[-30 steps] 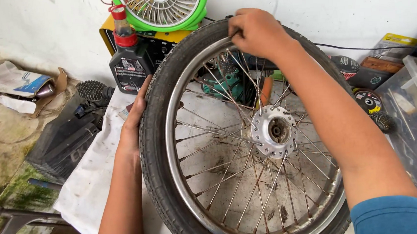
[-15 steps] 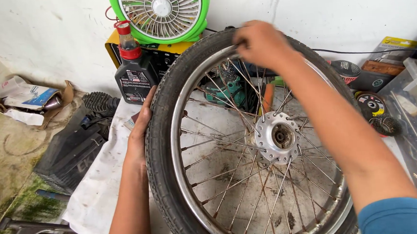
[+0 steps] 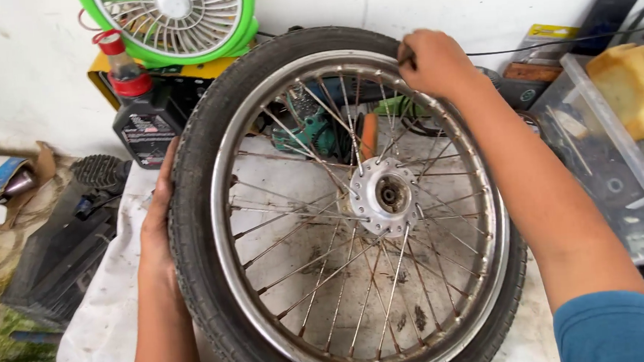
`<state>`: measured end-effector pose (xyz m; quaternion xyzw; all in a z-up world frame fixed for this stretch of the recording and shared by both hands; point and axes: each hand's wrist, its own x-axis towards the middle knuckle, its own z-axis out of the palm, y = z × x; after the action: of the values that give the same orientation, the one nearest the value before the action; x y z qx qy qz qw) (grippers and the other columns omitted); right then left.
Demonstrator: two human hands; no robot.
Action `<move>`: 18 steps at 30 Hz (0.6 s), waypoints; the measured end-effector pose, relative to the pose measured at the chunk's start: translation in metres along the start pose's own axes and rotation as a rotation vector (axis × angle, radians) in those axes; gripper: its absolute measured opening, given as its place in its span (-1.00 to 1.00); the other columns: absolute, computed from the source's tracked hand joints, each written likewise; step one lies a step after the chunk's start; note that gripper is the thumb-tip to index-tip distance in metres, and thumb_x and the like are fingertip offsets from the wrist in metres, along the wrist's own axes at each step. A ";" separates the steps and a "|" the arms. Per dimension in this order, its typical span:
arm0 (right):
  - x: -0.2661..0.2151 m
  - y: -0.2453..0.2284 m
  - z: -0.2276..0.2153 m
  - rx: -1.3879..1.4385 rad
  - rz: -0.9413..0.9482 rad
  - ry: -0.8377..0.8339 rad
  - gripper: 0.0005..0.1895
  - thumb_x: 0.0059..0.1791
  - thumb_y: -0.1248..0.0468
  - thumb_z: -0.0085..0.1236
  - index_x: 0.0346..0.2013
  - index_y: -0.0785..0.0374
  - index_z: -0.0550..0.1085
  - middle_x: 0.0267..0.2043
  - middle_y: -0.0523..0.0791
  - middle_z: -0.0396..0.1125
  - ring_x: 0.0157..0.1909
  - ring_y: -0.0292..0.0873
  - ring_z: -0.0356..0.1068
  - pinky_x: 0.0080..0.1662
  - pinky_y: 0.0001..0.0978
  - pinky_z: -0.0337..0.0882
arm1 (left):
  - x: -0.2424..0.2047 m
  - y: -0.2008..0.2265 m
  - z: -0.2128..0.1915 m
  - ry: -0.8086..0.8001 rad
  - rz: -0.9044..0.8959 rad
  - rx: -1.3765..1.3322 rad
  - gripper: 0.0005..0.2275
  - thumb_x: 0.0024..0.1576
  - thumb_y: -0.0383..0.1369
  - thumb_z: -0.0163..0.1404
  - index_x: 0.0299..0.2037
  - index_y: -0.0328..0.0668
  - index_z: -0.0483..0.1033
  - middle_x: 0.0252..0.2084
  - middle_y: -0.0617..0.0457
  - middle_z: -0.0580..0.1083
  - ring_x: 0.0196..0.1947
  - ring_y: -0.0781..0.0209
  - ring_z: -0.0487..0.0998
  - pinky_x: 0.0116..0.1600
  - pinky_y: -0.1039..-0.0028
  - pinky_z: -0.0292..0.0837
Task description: The person sands the rim of a motorcycle wheel using a piece of sandpaper. They rotate the wheel to access different sections of the rim and continue sanding until the end of the clip.
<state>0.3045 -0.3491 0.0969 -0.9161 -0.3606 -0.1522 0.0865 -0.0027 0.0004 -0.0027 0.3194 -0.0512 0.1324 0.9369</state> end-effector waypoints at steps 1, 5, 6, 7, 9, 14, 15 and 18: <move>-0.010 0.010 0.000 0.015 0.062 -0.038 -0.77 -0.04 0.40 -0.03 -0.16 0.35 0.54 -0.16 0.07 0.42 -0.16 0.12 0.42 -0.13 -0.01 0.42 | 0.000 0.000 -0.001 -0.009 0.004 -0.001 -0.22 0.10 -0.15 0.24 0.53 0.07 0.12 0.41 -0.04 0.35 0.04 -0.04 0.59 0.01 0.19 0.63; -0.021 0.018 0.001 -0.018 0.115 -0.040 -0.76 0.02 0.47 0.01 -0.05 0.44 0.53 -0.08 0.15 0.41 -0.07 0.22 0.41 -0.07 0.06 0.46 | 0.003 -0.001 -0.005 0.033 0.036 0.127 -0.20 0.07 -0.11 0.14 0.55 0.03 0.08 0.48 0.02 0.28 0.23 0.14 0.46 0.29 0.31 0.43; -0.018 0.002 -0.006 -0.022 0.122 -0.041 -0.76 0.02 0.47 0.01 -0.05 0.44 0.53 -0.08 0.15 0.41 -0.07 0.22 0.41 -0.07 0.06 0.46 | 0.002 -0.002 -0.004 0.029 0.030 0.124 -0.20 0.07 -0.11 0.14 0.55 0.03 0.08 0.48 0.02 0.28 0.23 0.14 0.46 0.29 0.31 0.43; -0.015 -0.014 -0.013 0.065 0.209 -0.095 -0.78 0.04 0.52 -0.02 -0.07 0.44 0.52 -0.05 0.14 0.43 -0.06 0.15 0.44 0.01 -0.08 0.51 | 0.001 -0.002 -0.002 0.024 0.029 0.098 -0.21 0.08 -0.11 0.18 0.55 0.04 0.10 0.47 0.04 0.30 0.19 0.13 0.50 0.20 0.29 0.50; 0.001 -0.039 -0.016 0.151 0.293 -0.144 -0.78 0.05 0.57 -0.05 -0.08 0.45 0.51 -0.03 0.14 0.44 -0.05 0.08 0.48 0.09 -0.21 0.56 | 0.000 -0.001 -0.002 0.016 0.033 0.071 -0.21 0.10 -0.11 0.22 0.54 0.05 0.12 0.46 0.05 0.31 0.15 0.11 0.54 0.11 0.27 0.58; 0.060 -0.101 0.001 0.151 -0.106 -0.070 -0.59 -0.14 0.64 -0.05 -0.09 0.34 0.55 -0.02 0.06 0.44 0.03 0.10 0.44 0.13 -0.08 0.46 | -0.003 0.000 0.004 0.000 0.007 0.051 -0.17 0.06 -0.09 0.30 0.54 0.10 0.11 0.32 -0.07 0.43 -0.03 -0.16 0.62 -0.15 0.23 0.64; 0.064 -0.122 0.002 0.152 -0.104 -0.073 -0.59 -0.14 0.64 -0.05 -0.09 0.34 0.55 -0.02 0.06 0.44 0.03 0.10 0.44 0.13 -0.08 0.46 | -0.003 0.002 0.004 0.002 0.005 0.051 -0.17 0.06 -0.09 0.30 0.54 0.10 0.11 0.32 -0.07 0.43 -0.03 -0.16 0.62 -0.15 0.23 0.64; 0.071 -0.155 0.007 0.193 -0.335 -0.038 -0.80 -0.13 0.57 -0.03 -0.40 0.27 0.51 -0.29 -0.07 0.42 -0.24 -0.08 0.45 -0.19 -0.30 0.55 | -0.004 0.001 0.006 0.042 0.015 0.210 -0.18 0.08 0.01 0.20 0.55 0.13 0.09 0.44 0.09 0.32 -0.02 0.12 0.59 -0.15 0.33 0.65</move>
<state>0.2488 -0.1891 0.1217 -0.8334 -0.5227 -0.1117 0.1406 -0.0073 -0.0028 0.0017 0.4128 -0.0200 0.1508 0.8981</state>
